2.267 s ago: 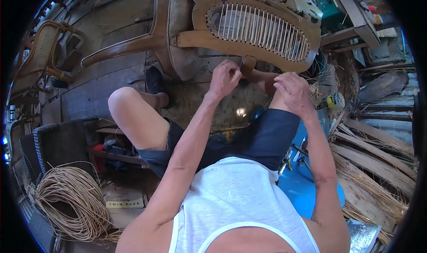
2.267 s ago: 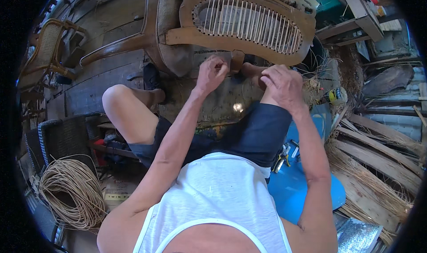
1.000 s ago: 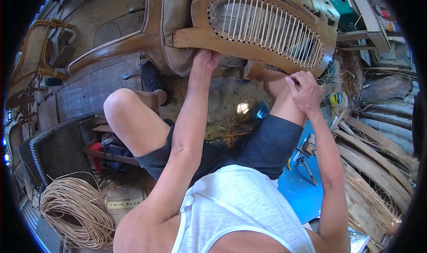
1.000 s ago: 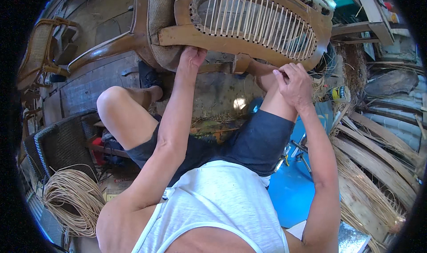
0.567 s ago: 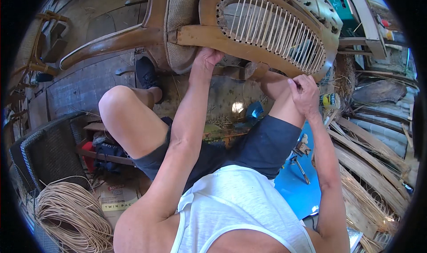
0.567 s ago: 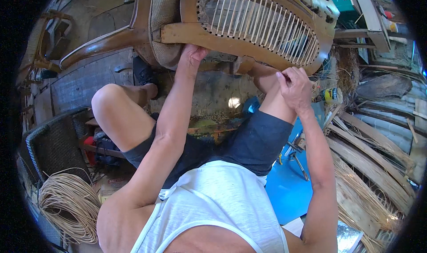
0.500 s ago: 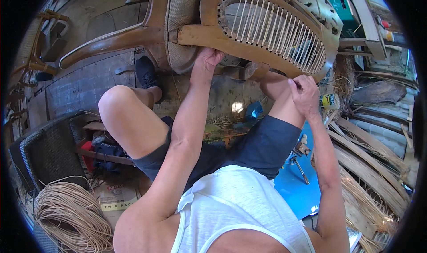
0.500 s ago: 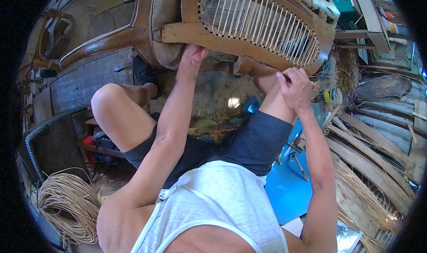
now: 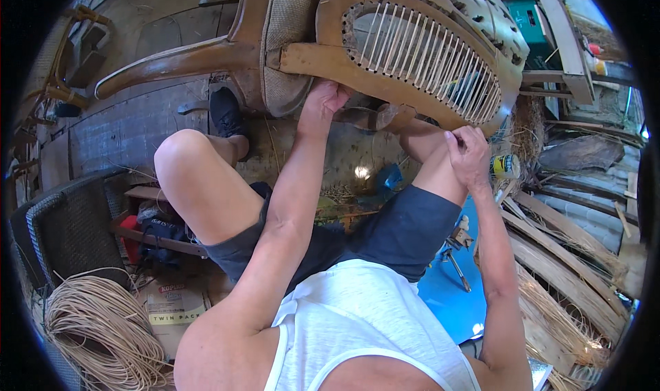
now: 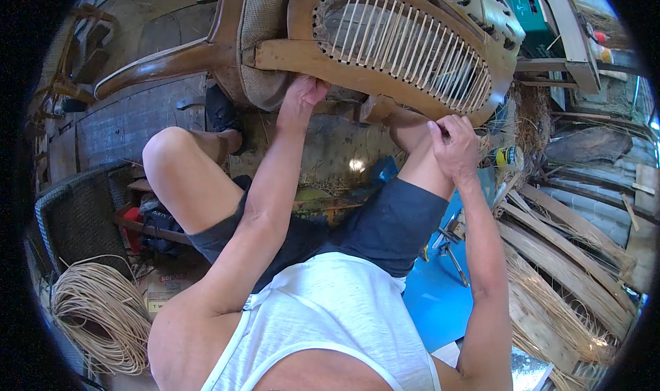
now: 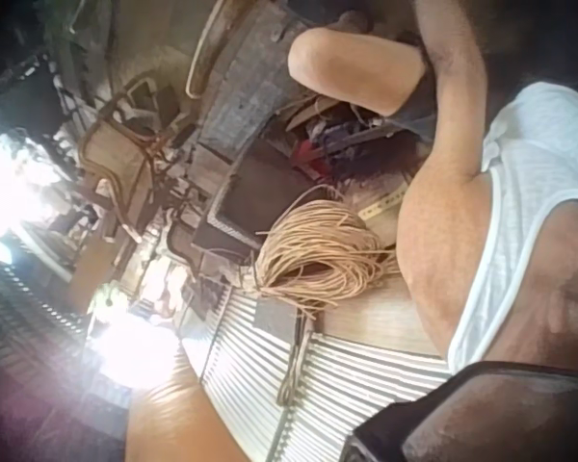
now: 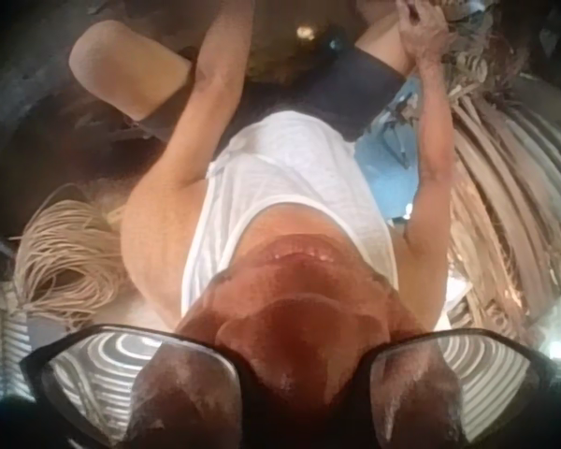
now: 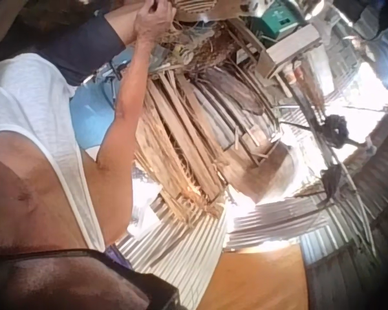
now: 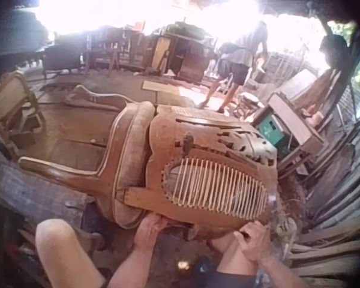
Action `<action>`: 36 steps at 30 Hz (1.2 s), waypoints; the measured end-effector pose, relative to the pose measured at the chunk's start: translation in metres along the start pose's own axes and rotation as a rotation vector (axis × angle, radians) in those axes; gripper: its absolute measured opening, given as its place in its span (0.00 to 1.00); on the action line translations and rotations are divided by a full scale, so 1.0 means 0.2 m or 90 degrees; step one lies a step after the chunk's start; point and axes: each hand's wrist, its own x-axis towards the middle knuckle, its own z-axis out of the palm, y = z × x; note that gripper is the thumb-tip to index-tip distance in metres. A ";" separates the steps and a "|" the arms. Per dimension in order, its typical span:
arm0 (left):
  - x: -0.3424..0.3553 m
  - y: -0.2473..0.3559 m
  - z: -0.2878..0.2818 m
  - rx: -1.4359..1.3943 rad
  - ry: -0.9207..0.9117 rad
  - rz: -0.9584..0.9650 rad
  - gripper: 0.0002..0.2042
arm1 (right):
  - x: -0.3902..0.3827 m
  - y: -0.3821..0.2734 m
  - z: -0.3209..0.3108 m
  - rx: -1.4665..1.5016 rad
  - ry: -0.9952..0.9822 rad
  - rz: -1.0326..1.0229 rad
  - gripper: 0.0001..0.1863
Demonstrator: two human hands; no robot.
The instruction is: Repairing the cane or wicker backing of a wooden chair using hand tools and replacement weaving strips.
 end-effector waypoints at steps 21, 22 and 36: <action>-0.05 0.04 0.02 0.012 -0.088 -0.049 0.12 | 0.00 0.01 0.01 -0.008 -0.007 -0.001 0.09; -0.05 0.04 0.02 0.024 -0.090 -0.035 0.12 | 0.00 0.01 0.01 -0.008 -0.009 0.001 0.09; -0.03 0.05 0.01 -0.075 -0.062 -0.097 0.11 | 0.00 0.01 0.01 -0.002 -0.003 0.006 0.09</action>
